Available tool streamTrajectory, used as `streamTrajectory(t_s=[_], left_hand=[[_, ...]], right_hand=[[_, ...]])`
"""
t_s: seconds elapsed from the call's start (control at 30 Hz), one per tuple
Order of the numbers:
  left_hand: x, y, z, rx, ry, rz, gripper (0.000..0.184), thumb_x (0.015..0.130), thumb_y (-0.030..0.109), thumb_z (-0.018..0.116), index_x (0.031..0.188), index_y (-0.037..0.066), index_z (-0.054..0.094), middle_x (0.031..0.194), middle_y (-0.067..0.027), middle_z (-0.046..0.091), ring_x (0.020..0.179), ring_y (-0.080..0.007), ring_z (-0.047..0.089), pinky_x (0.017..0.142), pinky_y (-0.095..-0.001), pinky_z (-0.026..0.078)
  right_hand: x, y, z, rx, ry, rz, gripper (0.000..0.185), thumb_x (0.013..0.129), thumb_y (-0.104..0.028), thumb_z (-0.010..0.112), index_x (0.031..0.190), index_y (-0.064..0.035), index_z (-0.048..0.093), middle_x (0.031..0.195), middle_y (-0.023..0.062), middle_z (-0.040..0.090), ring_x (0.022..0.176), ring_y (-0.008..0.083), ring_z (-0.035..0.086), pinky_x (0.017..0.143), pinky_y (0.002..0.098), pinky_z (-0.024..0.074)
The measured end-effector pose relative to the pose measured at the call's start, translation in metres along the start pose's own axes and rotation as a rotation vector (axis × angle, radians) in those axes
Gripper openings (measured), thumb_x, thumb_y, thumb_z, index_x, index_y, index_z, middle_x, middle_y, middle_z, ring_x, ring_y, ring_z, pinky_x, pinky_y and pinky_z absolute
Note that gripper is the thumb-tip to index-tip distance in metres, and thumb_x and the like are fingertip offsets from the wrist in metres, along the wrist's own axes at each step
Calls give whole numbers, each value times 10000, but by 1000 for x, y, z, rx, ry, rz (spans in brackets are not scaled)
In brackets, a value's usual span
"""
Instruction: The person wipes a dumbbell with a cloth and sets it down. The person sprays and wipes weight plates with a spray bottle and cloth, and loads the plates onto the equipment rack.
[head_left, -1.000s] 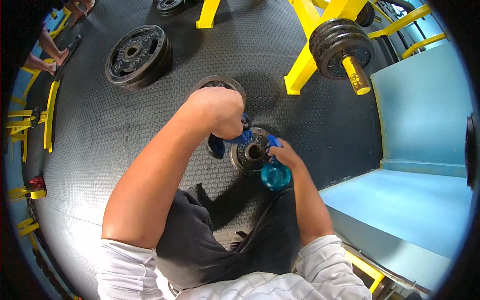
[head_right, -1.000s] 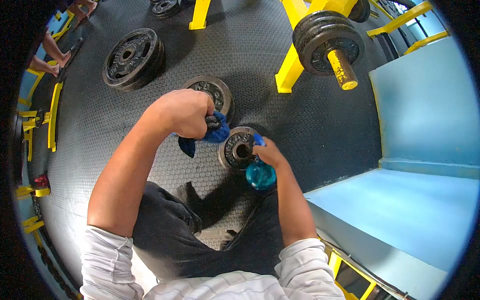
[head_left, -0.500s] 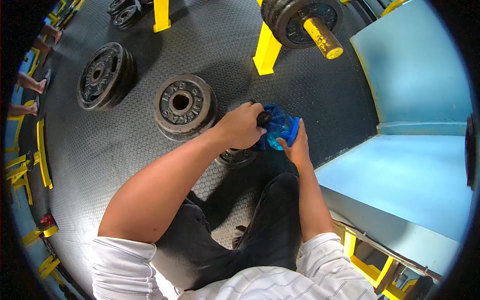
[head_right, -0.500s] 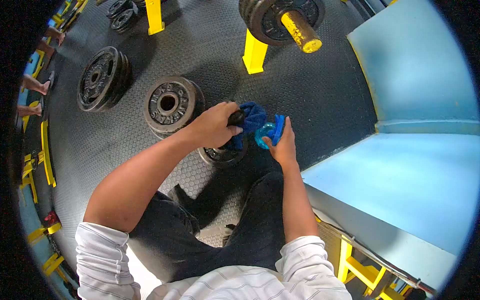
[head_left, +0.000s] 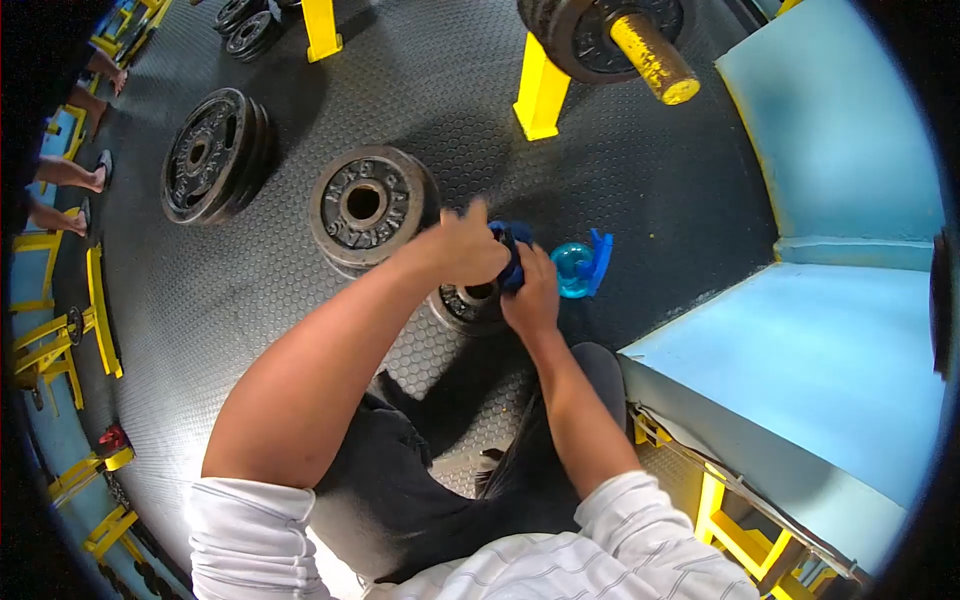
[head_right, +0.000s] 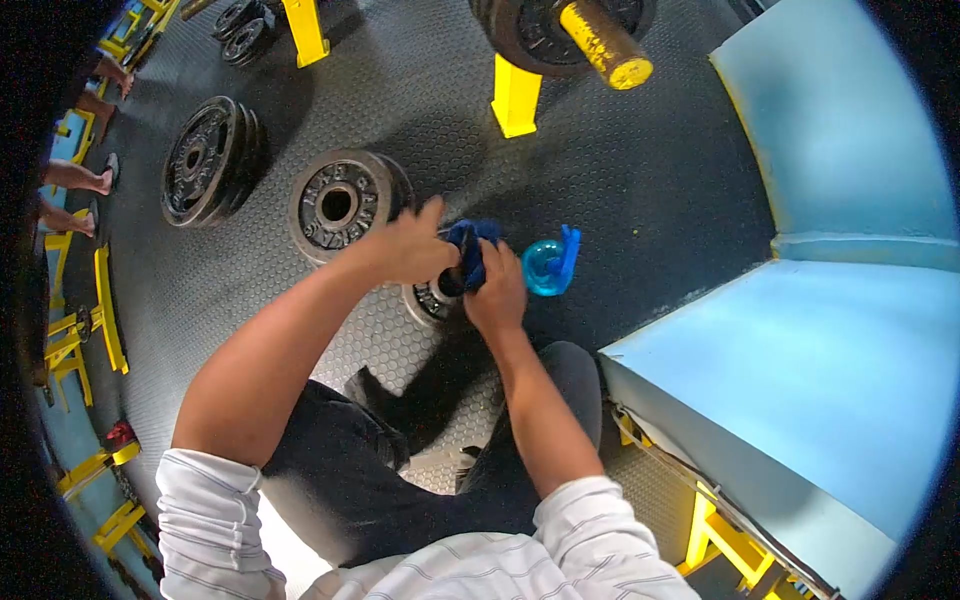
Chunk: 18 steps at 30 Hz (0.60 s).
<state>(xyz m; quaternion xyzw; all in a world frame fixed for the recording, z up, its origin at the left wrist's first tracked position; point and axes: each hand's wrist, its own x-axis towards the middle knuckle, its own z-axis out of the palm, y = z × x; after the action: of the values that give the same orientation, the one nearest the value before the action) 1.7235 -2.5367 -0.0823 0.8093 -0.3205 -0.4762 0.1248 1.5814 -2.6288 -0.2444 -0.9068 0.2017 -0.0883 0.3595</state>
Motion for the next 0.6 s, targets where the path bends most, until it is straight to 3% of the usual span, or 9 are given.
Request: streamTrajectory(t_s=[0.03,0.07,0.17,0.27,0.33,0.4,0.47,0.53,0.6], left_hand=[[-4,-9,-5,44,190,17,677,833,265,564,1385,-33,312,1246,-280,523,1191,-390,498,990,-393,384],[-9,-14,-9,86,379,35,711,830,260,565,1413,-25,275,1264,-292,506,1214,-396,478,1016,-393,365],[-40,-8,-34,-41,263,45,687,833,242,558,1407,-24,291,1263,-307,494,1190,-405,491,1008,-405,378],[-52,-9,-37,58,148,61,675,833,232,561,1399,-31,304,1234,-314,509,1143,-405,524,972,-408,409],[-54,-10,-30,111,230,103,675,821,220,571,1391,-39,318,1193,-311,537,1102,-402,551,936,-417,430],[-54,-9,-29,55,82,81,674,815,205,572,1388,-46,318,1141,-301,571,1086,-398,563,931,-417,431],[-58,-8,-26,97,74,89,667,818,195,564,1386,-49,316,1109,-298,588,1071,-393,574,924,-418,436],[-63,-8,-24,91,111,126,667,820,197,562,1388,-48,312,1115,-298,586,1066,-395,575,922,-418,438],[-67,-5,-29,88,86,109,664,821,198,561,1388,-45,315,1135,-295,578,1075,-397,569,926,-418,436]], right_hand=[[-1,4,7,-320,-50,13,742,692,-121,718,1343,-40,370,1429,230,301,1271,410,386,1011,496,368],[-13,8,20,-311,-62,15,742,692,-121,718,1343,-40,370,1429,230,301,1271,410,386,1011,496,368],[-54,-2,46,-426,-133,110,761,691,-199,701,1329,24,350,1417,287,267,1350,443,213,1113,494,203],[-95,-28,79,-513,-171,197,731,756,-242,641,1348,62,338,1440,315,199,1363,454,168,1116,519,174],[-86,-55,90,-504,-186,241,751,757,-271,649,1352,59,332,1436,313,200,1359,460,167,1112,525,177],[-78,-64,95,-489,-213,298,771,759,-301,658,1356,56,326,1431,312,202,1355,466,167,1109,531,179],[-67,-66,99,-450,-301,118,789,759,-340,664,1357,49,325,1435,297,200,1359,452,173,1103,528,194],[-63,-60,97,-475,-310,103,745,741,-308,671,1330,39,375,1416,268,246,1349,429,208,1092,521,222],[-57,-36,92,-375,-316,-266,692,721,-265,671,1297,30,427,1377,221,311,1330,405,248,1089,509,236]])
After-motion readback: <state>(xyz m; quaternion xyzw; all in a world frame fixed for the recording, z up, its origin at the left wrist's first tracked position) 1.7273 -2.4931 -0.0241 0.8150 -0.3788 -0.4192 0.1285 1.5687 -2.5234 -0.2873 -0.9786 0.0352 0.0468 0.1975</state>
